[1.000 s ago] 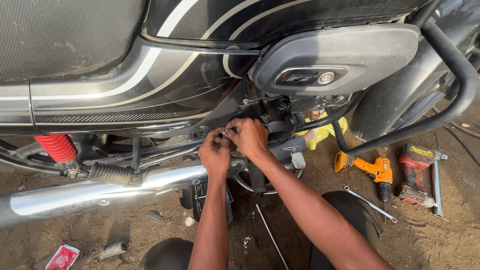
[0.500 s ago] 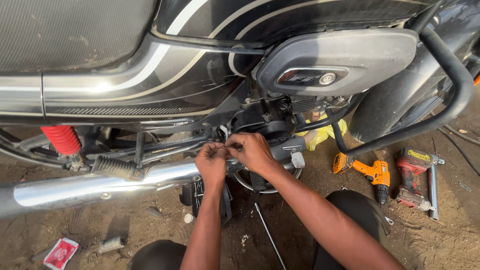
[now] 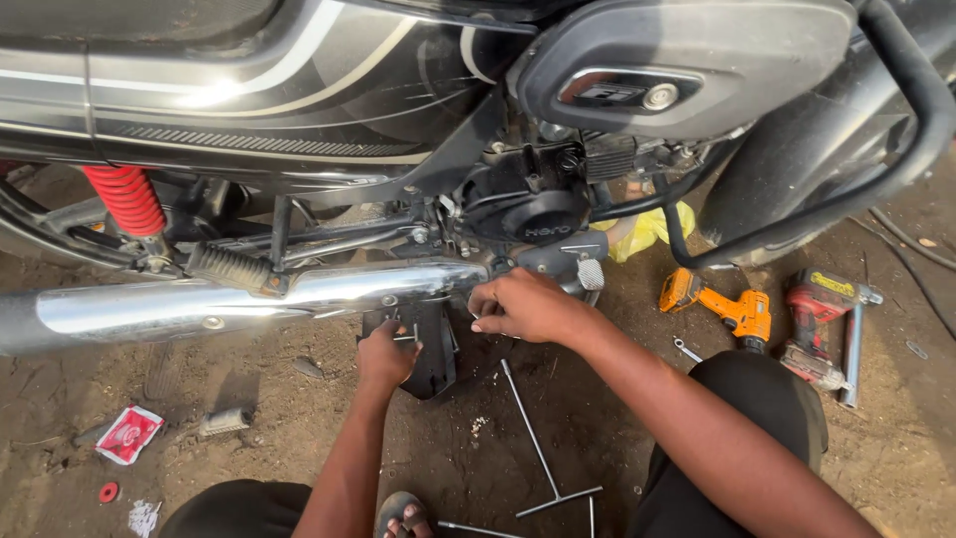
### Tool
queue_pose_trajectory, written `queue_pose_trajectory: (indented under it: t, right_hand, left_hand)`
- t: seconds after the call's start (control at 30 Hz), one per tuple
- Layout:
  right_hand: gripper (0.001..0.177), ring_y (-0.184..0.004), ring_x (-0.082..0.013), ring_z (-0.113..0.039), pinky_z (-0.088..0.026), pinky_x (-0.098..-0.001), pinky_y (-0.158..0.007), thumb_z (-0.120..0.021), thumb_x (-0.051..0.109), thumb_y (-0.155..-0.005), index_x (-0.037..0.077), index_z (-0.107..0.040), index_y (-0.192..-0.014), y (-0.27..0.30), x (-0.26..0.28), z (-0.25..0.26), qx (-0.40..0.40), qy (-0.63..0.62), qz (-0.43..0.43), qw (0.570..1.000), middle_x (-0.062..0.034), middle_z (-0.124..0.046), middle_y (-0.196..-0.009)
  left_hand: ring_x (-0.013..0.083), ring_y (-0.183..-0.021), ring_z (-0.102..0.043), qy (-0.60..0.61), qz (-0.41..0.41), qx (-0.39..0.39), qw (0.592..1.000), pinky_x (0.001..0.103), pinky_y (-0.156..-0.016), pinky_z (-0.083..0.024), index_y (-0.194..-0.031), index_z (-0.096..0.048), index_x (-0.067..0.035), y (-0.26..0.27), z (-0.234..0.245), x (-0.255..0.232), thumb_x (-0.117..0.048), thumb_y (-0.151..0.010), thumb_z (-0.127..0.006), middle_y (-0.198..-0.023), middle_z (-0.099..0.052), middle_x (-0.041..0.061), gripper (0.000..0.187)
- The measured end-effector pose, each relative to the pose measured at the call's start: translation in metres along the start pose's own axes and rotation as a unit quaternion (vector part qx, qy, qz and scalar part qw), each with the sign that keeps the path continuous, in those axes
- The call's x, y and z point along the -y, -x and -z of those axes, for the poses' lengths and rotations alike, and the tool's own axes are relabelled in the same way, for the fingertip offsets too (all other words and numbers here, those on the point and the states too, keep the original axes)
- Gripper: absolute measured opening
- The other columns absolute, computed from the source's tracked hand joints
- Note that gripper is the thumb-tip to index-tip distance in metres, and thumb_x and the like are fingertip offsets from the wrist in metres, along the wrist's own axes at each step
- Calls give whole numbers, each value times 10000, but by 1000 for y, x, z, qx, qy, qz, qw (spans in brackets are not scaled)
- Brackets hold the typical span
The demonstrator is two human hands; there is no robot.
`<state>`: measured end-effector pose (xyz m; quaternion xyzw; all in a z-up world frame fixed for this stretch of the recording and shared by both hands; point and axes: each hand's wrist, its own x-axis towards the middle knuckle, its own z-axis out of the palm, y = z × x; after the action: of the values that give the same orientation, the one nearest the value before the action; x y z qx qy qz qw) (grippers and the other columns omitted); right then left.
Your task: Servicing a motorcycle by working on the engine components, draining oil, and reattaching side panels.
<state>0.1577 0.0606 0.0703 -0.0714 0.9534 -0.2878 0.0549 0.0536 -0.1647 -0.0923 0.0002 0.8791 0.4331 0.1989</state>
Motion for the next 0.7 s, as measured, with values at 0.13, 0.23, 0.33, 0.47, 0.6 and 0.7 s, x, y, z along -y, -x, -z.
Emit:
queue_pose_trajectory:
  t: [0.13, 0.23, 0.33, 0.47, 0.6, 0.7]
  right_hand:
    - [352, -893, -274, -756, -560, -421, -794, -812, 289, -815, 80, -742, -1090, 31, -18, 5, 25, 32, -32, 999, -81, -799, -914]
    - [368, -901, -283, -759, -566, -425, -800, -803, 311, -826, 71, -730, -1096, 48, -46, 5, 44, 26, -82, 995, -88, -788, -930]
    - [395, -924, -280, -761, -575, -409, -822, -820, 297, -824, 58, -723, -1123, 65, -83, 3, -12, 3, -93, 996, -103, -779, -949]
    - [542, -944, -314, -750, -533, -444, -886, -827, 289, -847, 74, -615, -1297, 99, -95, 8, -95, 4, -117, 989, -108, -799, -961]
    - [802, -954, -326, -735, -550, -456, -876, -811, 243, -813, 294, -430, -1517, 130, -78, 18, -74, 15, -180, 981, -104, -783, -980]
    - [927, -1019, -323, -720, -541, -468, -911, -824, 272, -814, 360, -302, -1574, 140, -73, 15, -60, 26, -182, 981, -120, -758, -1045]
  left_hand:
    - [386, -1100, -696, -333, -42, 19, 942, 503, -914, -571, -1221, -708, -178, 12, -5, -7, -387, -830, -837, -1164, -727, 167, 463]
    - [339, -1097, -718, -366, -90, 60, 924, 479, -929, -571, -1218, -719, -240, 29, -10, -38, -443, -829, -804, -1198, -719, 122, 447]
    - [399, -1071, -698, -277, -158, 4, 948, 499, -911, -554, -1132, -776, -213, 56, -13, -78, -457, -877, -753, -1097, -748, 156, 354]
    - [379, -1045, -710, -194, -203, -6, 960, 491, -918, -539, -1123, -767, -145, 48, -45, -91, -462, -913, -722, -1046, -771, 153, 383]
    - [360, -1034, -718, -83, -261, -19, 962, 445, -929, -538, -1260, -615, 44, 21, -91, -83, -457, -959, -712, -1102, -736, 257, 592]
    - [361, -941, -720, -59, -200, 3, 978, 437, -781, -567, -1336, -493, 103, 43, -112, -105, -480, -982, -699, -1117, -702, 289, 713]
